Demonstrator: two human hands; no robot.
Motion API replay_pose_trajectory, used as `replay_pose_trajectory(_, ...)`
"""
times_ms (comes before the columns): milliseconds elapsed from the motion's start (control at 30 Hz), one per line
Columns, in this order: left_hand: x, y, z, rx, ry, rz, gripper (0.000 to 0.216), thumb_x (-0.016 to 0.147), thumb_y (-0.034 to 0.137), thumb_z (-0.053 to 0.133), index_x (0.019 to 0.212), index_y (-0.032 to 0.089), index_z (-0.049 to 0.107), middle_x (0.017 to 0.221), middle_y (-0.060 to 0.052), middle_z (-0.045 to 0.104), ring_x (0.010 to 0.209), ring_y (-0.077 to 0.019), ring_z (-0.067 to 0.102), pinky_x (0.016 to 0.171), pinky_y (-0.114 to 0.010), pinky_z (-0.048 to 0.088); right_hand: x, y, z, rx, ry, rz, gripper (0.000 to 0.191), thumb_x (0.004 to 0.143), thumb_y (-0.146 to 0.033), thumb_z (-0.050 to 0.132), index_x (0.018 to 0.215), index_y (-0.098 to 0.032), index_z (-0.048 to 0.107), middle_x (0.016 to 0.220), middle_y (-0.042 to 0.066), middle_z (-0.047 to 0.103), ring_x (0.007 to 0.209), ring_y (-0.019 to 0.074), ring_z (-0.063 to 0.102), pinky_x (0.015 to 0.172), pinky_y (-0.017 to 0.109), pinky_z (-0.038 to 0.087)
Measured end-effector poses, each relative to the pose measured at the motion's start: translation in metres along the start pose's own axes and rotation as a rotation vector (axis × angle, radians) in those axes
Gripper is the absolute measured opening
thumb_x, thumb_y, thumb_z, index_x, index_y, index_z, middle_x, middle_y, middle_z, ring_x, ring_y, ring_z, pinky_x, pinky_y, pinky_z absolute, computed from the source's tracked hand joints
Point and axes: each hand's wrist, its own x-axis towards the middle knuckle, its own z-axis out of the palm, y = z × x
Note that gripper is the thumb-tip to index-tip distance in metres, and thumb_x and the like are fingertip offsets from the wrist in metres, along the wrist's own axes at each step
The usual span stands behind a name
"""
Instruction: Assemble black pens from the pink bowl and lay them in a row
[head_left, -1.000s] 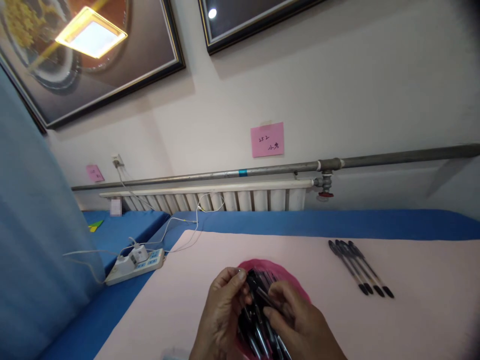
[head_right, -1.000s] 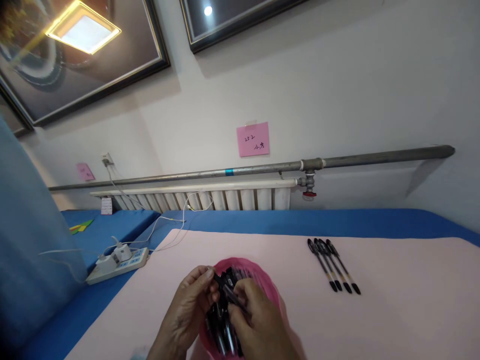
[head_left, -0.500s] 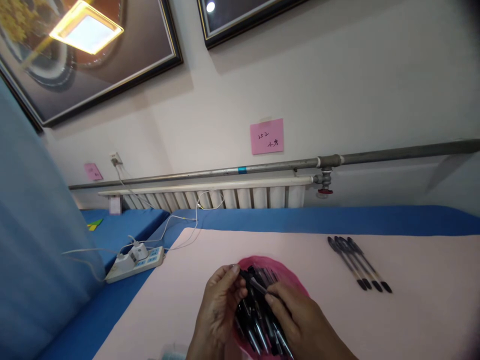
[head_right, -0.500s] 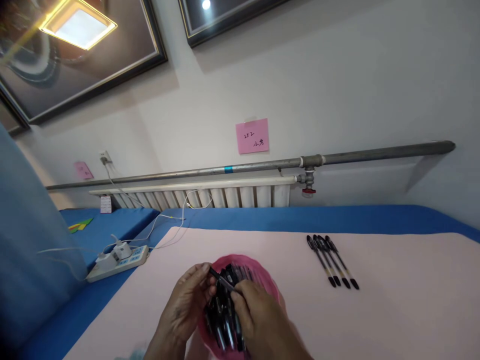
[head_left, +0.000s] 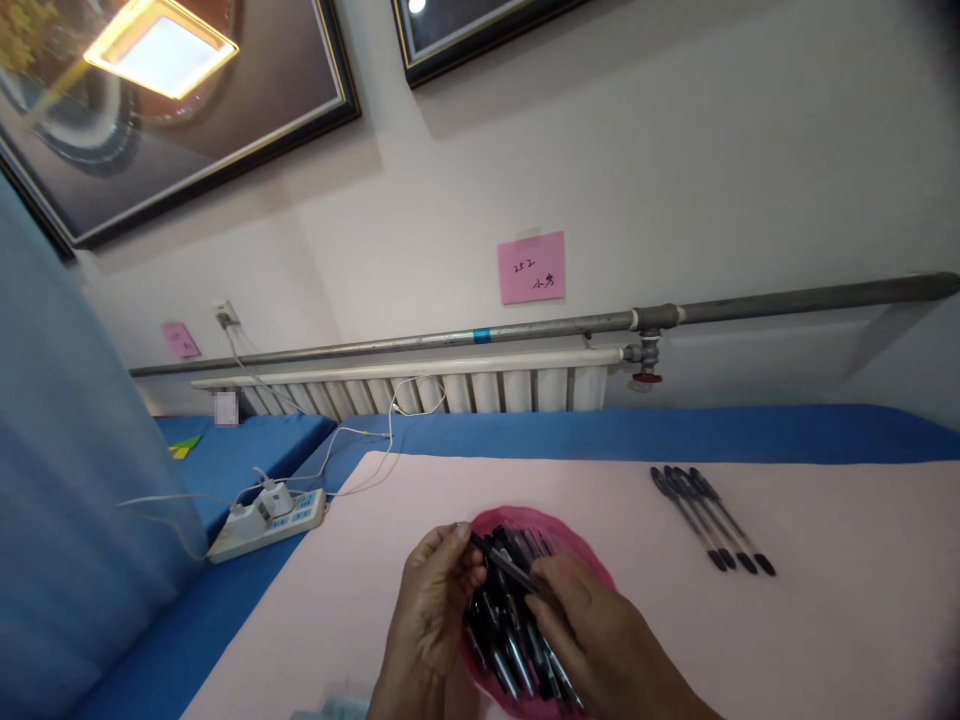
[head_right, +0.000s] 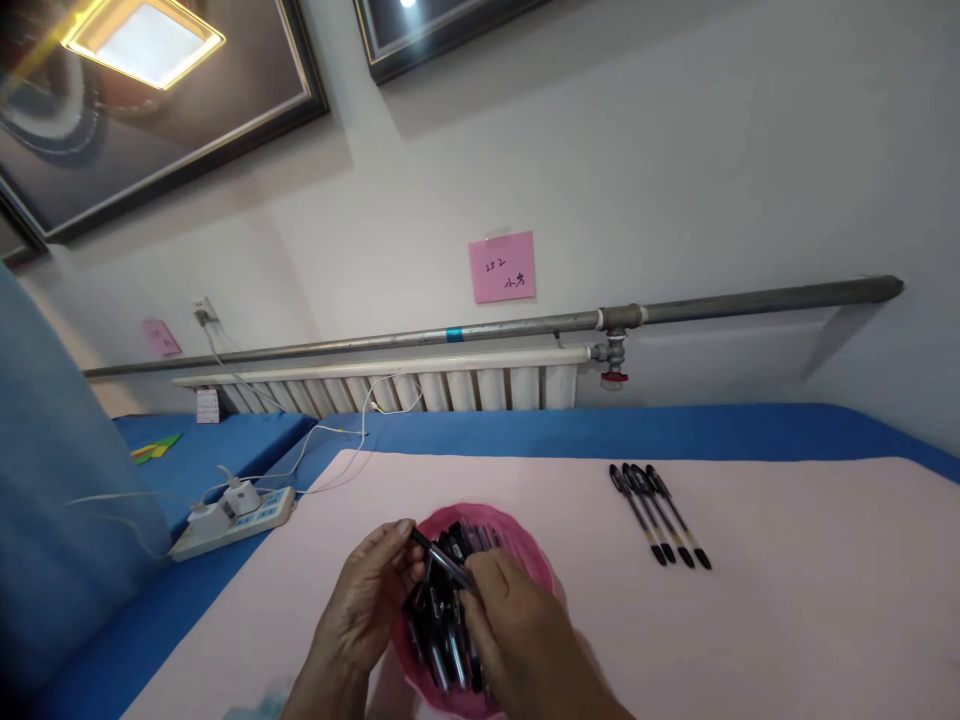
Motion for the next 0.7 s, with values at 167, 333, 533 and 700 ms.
replay_pose_trajectory(167,-0.0009,0.0005,0.0009,0.013,0.010,0.005,0.028,0.054,0.025,0.082,0.065,0.013,0.059,0.053,0.001,0.060,0.048,-0.0064,0.054,0.048,-0.015,0.045,-0.0001,0.0007,-0.0002,0.031,-0.018,0.023,0.017,0.090,-0.029,0.041,0.096,-0.024,0.056,0.084,0.003,0.066,0.075,0.0191,0.063,0.066,0.033,0.050)
replay_pose_trajectory(333,-0.0015,0.0008,0.0009,0.059,-0.002,0.002,0.030,0.052,0.028,0.082,0.062,0.013,0.058,0.052,0.001,0.059,0.046,-0.0059,0.052,0.047,-0.015,0.043,-0.0011,0.0032,0.0015,-0.103,0.036,-0.078,0.011,0.086,-0.025,0.047,0.089,-0.023,0.057,0.084,0.005,0.064,0.075,0.0203,0.061,0.065,0.034,0.048)
replay_pose_trajectory(533,-0.0010,0.0009,-0.0015,0.146,-0.036,0.057,0.029,0.055,0.032,0.080,0.060,0.013,0.058,0.053,0.001,0.058,0.047,-0.0062,0.051,0.049,-0.018,0.041,-0.0010,-0.0035,-0.0034,0.021,-0.047,0.034,0.015,0.089,-0.026,0.041,0.082,-0.023,0.054,0.075,0.001,0.061,0.066,0.0169,0.058,0.059,0.031,0.045)
replay_pose_trajectory(700,-0.0045,0.0033,0.0015,0.287,-0.016,0.089,0.030,0.056,0.037,0.078,0.063,0.013,0.060,0.055,0.001,0.059,0.048,-0.0072,0.051,0.050,-0.020,0.039,-0.0004,-0.0057,-0.0018,0.132,-0.075,0.080,0.013,0.086,-0.023,0.044,0.090,-0.024,0.056,0.084,0.002,0.065,0.074,0.0195,0.061,0.064,0.033,0.046)
